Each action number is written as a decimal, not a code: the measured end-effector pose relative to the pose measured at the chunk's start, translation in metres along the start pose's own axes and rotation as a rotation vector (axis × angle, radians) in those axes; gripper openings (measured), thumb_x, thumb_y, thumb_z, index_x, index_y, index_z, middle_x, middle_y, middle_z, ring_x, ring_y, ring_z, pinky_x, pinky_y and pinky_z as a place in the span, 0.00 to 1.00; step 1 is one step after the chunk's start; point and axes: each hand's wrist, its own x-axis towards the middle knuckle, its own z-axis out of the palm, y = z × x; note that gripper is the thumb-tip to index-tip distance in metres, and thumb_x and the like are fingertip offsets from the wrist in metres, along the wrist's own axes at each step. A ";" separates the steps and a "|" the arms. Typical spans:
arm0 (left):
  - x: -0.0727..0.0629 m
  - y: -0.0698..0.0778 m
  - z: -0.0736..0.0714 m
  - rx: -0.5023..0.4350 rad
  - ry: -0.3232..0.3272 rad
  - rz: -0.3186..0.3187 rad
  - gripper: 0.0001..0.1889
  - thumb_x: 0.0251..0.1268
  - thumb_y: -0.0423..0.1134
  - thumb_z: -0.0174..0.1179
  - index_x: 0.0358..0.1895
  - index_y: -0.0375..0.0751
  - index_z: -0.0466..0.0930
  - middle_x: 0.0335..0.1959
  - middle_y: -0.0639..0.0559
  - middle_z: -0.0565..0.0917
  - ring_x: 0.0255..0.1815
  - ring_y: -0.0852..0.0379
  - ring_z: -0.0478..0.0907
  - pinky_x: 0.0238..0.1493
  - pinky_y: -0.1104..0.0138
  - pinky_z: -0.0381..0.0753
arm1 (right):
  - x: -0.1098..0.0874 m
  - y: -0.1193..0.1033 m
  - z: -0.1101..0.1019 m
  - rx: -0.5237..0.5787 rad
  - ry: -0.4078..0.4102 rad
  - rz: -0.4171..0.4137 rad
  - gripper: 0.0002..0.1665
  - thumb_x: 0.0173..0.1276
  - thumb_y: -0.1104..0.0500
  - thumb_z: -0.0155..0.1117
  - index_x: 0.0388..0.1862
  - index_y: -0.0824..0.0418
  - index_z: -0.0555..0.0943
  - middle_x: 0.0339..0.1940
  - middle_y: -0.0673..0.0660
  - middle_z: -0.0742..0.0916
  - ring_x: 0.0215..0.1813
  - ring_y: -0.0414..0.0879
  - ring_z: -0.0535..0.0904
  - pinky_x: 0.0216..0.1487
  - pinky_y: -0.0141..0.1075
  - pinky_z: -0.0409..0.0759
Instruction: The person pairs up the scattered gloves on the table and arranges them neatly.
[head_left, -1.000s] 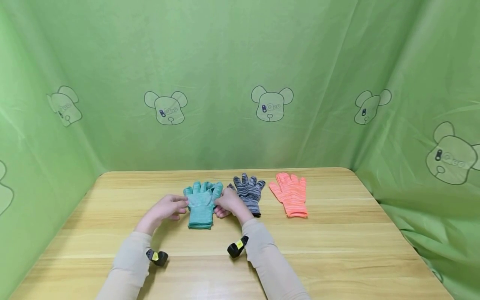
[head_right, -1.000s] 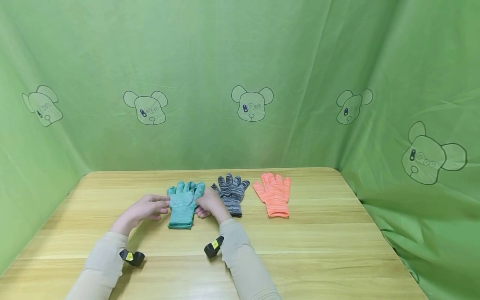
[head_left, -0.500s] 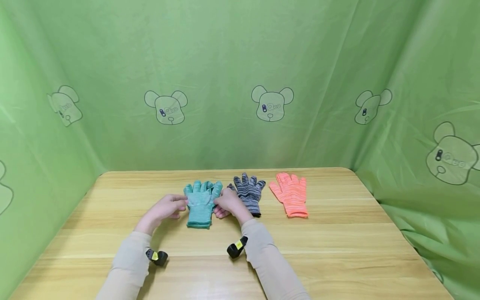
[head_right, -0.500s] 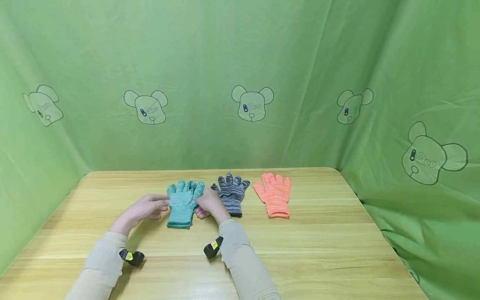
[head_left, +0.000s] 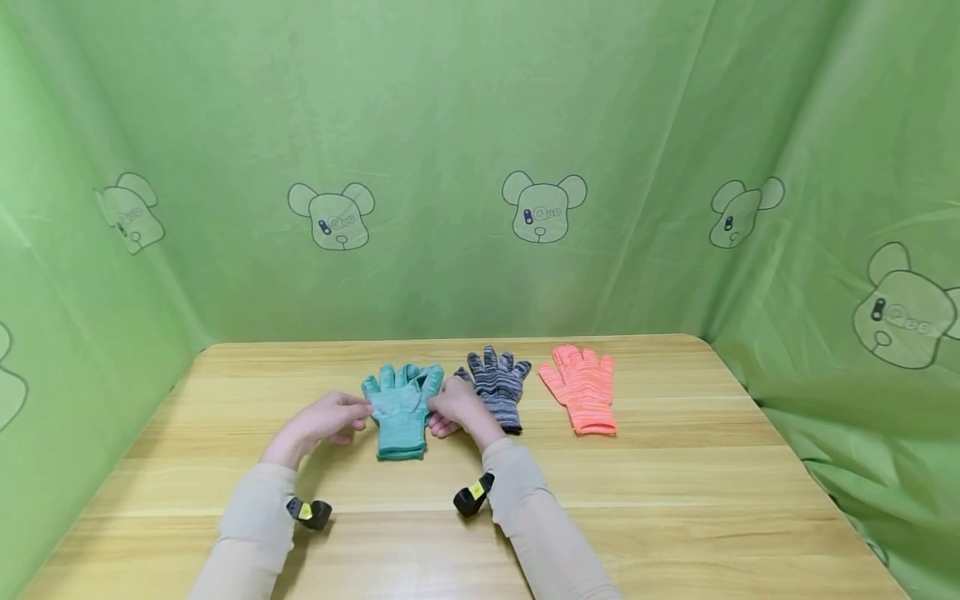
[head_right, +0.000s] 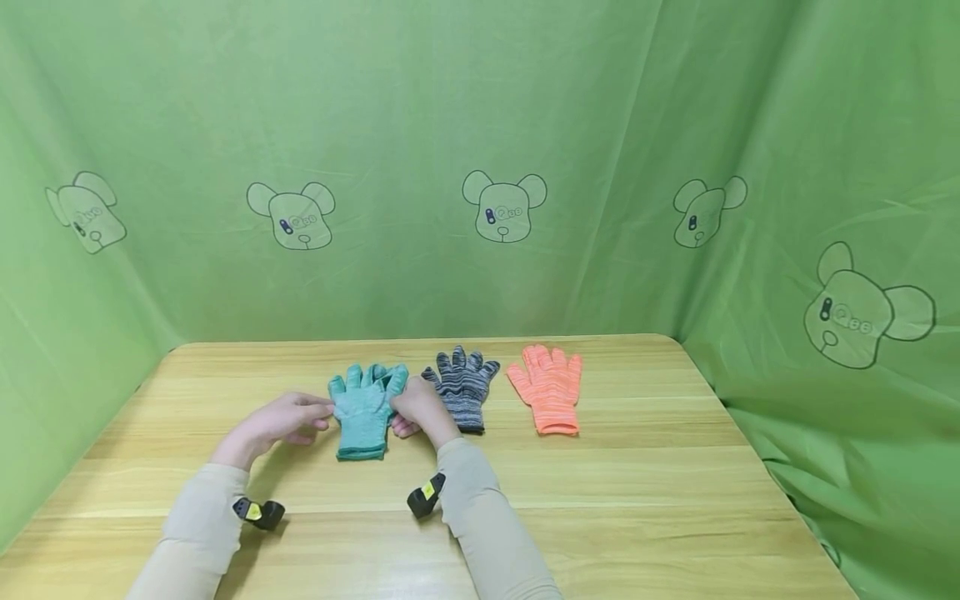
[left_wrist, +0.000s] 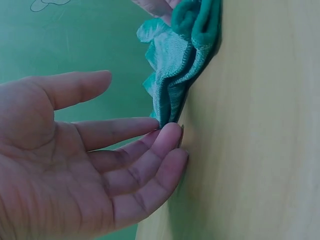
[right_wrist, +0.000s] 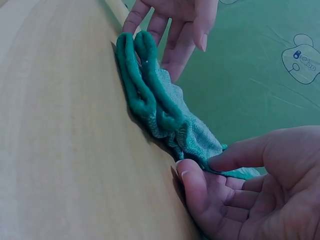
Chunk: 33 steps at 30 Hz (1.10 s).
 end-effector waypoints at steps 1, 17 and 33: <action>0.000 0.000 0.000 0.006 -0.001 -0.007 0.28 0.72 0.43 0.51 0.65 0.22 0.65 0.53 0.35 0.80 0.50 0.49 0.78 0.54 0.53 0.83 | 0.000 0.000 0.000 -0.006 0.003 0.000 0.10 0.66 0.66 0.54 0.23 0.63 0.69 0.14 0.59 0.84 0.12 0.43 0.78 0.22 0.38 0.85; 0.003 0.001 -0.001 -0.019 0.022 -0.012 0.29 0.73 0.44 0.51 0.68 0.26 0.63 0.62 0.33 0.75 0.56 0.45 0.77 0.56 0.52 0.81 | -0.003 -0.005 -0.010 -0.051 -0.043 -0.018 0.14 0.69 0.62 0.60 0.36 0.75 0.79 0.18 0.62 0.86 0.13 0.44 0.79 0.24 0.39 0.86; 0.000 0.012 0.001 -0.025 0.088 0.033 0.27 0.74 0.42 0.48 0.71 0.32 0.61 0.66 0.32 0.70 0.59 0.41 0.74 0.62 0.46 0.75 | -0.001 -0.013 -0.018 -0.146 0.157 -0.223 0.05 0.68 0.62 0.59 0.36 0.64 0.80 0.30 0.63 0.88 0.32 0.58 0.87 0.29 0.42 0.86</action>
